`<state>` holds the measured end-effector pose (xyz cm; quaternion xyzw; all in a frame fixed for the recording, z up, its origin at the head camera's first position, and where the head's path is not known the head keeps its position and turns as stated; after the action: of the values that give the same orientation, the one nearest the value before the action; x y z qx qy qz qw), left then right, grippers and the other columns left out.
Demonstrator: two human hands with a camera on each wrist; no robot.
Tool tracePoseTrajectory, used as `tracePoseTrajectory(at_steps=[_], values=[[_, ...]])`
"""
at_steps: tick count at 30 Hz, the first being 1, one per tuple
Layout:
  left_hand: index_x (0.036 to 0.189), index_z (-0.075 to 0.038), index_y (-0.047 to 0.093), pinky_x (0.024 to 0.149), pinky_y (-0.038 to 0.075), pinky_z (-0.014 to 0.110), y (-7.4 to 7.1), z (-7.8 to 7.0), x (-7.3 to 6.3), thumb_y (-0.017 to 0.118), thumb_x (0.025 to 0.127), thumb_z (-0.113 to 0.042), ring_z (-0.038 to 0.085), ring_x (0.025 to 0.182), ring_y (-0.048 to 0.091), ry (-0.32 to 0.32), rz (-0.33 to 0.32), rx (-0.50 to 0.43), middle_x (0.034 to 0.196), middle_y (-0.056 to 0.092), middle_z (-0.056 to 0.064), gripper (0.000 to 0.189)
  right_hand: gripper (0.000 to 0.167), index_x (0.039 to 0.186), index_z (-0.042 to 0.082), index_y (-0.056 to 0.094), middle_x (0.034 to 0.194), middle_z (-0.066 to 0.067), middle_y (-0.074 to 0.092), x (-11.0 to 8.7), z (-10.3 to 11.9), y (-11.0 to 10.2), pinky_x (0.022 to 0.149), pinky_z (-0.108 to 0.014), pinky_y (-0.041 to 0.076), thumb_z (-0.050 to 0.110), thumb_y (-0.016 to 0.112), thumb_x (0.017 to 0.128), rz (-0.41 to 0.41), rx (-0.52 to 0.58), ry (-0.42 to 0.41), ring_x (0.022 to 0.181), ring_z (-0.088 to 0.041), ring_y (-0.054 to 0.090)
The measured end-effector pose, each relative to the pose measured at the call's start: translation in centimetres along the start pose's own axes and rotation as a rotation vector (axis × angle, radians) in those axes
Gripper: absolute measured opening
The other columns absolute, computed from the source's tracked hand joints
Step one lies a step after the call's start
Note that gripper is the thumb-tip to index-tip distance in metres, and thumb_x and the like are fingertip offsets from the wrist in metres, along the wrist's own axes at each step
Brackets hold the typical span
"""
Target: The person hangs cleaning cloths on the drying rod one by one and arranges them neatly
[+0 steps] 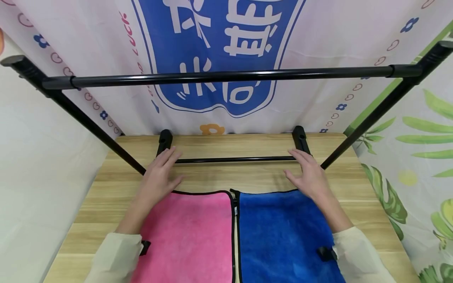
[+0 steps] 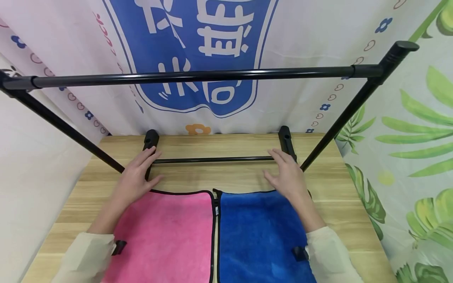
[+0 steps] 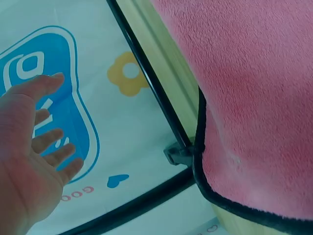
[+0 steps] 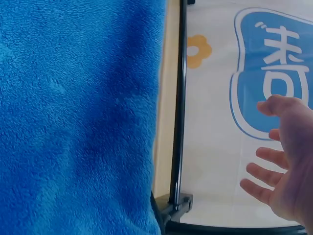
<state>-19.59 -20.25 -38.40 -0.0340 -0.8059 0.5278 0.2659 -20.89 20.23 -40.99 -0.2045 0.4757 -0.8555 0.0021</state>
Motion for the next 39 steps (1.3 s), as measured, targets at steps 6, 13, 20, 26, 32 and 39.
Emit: tracePoseTrajectory(at_steps=[6,13,20,26,32,39], values=[[0.137,0.003,0.061,0.103,0.05,0.06,0.6,0.1,-0.7,0.09,0.074,0.003,0.046,0.127,0.056,0.025,0.05,-0.1,0.138,0.06,0.027,0.069,0.044,0.128,-0.004,0.067,0.119,-0.025,0.07,-0.2,-0.7,-2.4,0.093,-0.059,0.054,-0.001,0.079,0.086,-0.168,0.112,-0.015,0.109,-0.043,0.066],[0.134,0.002,0.064,0.098,0.055,0.055,2.1,-0.2,-1.5,0.086,0.078,0.006,0.043,0.124,0.06,0.006,0.169,-0.159,0.134,0.062,0.022,0.06,0.029,0.114,-0.008,0.072,0.1,-0.023,0.074,-0.7,-1.8,-5.4,0.075,-0.021,0.046,-0.011,0.075,0.085,-0.379,0.224,-0.007,0.09,-0.021,0.069],[0.13,0.0,0.067,0.091,0.058,0.054,3.3,0.0,-2.2,0.084,0.083,0.002,0.042,0.119,0.064,-0.021,0.233,-0.141,0.131,0.064,0.022,0.051,0.017,0.101,-0.012,0.072,0.086,-0.02,0.073,-1.7,-3.7,-7.9,0.071,-0.011,0.047,-0.011,0.074,0.085,-0.586,0.316,0.078,0.078,0.015,0.058],[0.127,0.0,0.069,0.09,0.059,0.052,3.8,-0.1,-2.6,0.085,0.08,0.004,0.039,0.116,0.066,0.008,0.228,-0.163,0.127,0.067,0.019,0.05,0.02,0.09,-0.02,0.058,0.079,0.019,0.06,-2.6,-5.3,-9.1,0.067,-0.015,0.047,-0.009,0.074,0.084,-0.733,0.39,0.21,0.069,0.01,0.057],[0.123,0.002,0.07,0.092,0.058,0.051,4.4,-0.6,-3.1,0.088,0.074,0.008,0.038,0.116,0.066,0.06,0.228,-0.196,0.125,0.068,0.019,0.053,0.022,0.1,-0.01,0.057,0.084,0.011,0.057,-3.2,-6.9,-9.1,0.065,-0.012,0.048,-0.004,0.074,0.087,-0.798,0.461,0.305,0.075,0.002,0.059],[0.123,0.002,0.07,0.09,0.059,0.049,5.2,-0.8,-3.8,0.086,0.076,0.009,0.037,0.113,0.068,0.065,0.251,-0.216,0.124,0.067,0.018,0.05,0.026,0.114,-0.009,0.063,0.094,0.01,0.061,-3.1,-8.2,-8.6,0.071,-0.012,0.052,-0.005,0.073,0.09,-0.79,0.545,0.296,0.085,-0.003,0.064]])
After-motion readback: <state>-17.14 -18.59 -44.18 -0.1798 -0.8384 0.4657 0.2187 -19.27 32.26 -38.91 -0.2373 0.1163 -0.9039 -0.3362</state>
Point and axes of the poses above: each hand's wrist, its own x-axis towards the middle knuckle, its own y-axis out of the palm, z = x × y, the point moved 8 cm from there along x, towards the middle knuckle
